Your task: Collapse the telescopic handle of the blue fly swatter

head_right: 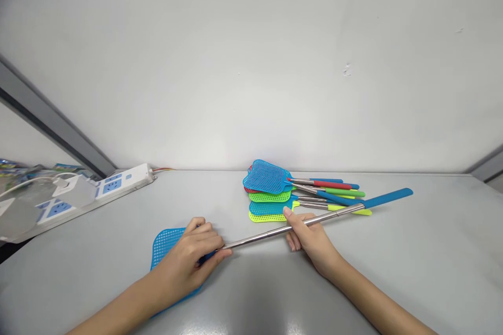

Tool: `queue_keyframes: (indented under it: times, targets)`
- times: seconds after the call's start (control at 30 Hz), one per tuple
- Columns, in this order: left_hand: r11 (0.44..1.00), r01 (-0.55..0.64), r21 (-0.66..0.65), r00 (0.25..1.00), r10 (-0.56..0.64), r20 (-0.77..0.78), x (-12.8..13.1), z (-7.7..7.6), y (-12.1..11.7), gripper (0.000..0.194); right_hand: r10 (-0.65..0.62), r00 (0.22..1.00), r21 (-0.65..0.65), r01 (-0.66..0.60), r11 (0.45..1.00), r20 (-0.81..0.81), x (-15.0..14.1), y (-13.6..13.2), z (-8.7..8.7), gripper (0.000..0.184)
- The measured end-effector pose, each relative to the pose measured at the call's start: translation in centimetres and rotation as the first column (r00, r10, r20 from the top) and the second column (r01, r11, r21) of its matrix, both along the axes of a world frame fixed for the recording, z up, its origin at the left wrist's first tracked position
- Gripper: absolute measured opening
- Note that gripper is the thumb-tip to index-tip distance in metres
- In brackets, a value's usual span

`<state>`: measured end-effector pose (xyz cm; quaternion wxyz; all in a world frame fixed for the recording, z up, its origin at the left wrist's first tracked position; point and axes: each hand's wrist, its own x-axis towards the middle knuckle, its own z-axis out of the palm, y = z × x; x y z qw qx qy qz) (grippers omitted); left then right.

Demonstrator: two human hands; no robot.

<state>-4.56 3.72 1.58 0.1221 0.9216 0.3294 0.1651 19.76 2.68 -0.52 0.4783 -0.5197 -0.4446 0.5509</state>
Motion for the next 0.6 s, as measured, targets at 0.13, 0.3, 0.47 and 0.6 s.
queue_keyframes:
  times: [0.13,0.3,0.47,0.6]
  targets:
    - [1.0,0.002,0.012,1.0,-0.002,-0.004,0.06,-0.05,0.06,0.031,-0.012,1.0,-0.007,0.012,1.0,-0.027,-0.02,0.03,-0.03,0.062]
    - [1.0,0.006,0.01,1.0,-0.006,-0.01,0.08,-0.15,0.05,0.031,0.017,1.0,0.01,-0.017,1.0,0.0,0.18,0.0,-0.31,0.062]
    - [1.0,-0.008,0.022,1.0,0.008,-0.014,0.01,0.09,-0.01,0.03,0.061,0.998,0.037,-0.062,0.997,0.013,0.51,0.07,-0.58,0.061]
    - [1.0,-0.008,0.029,0.999,0.009,-0.03,-0.11,0.28,0.08,0.03,0.091,0.995,0.037,-0.092,0.995,0.037,0.56,0.03,-0.31,0.057]
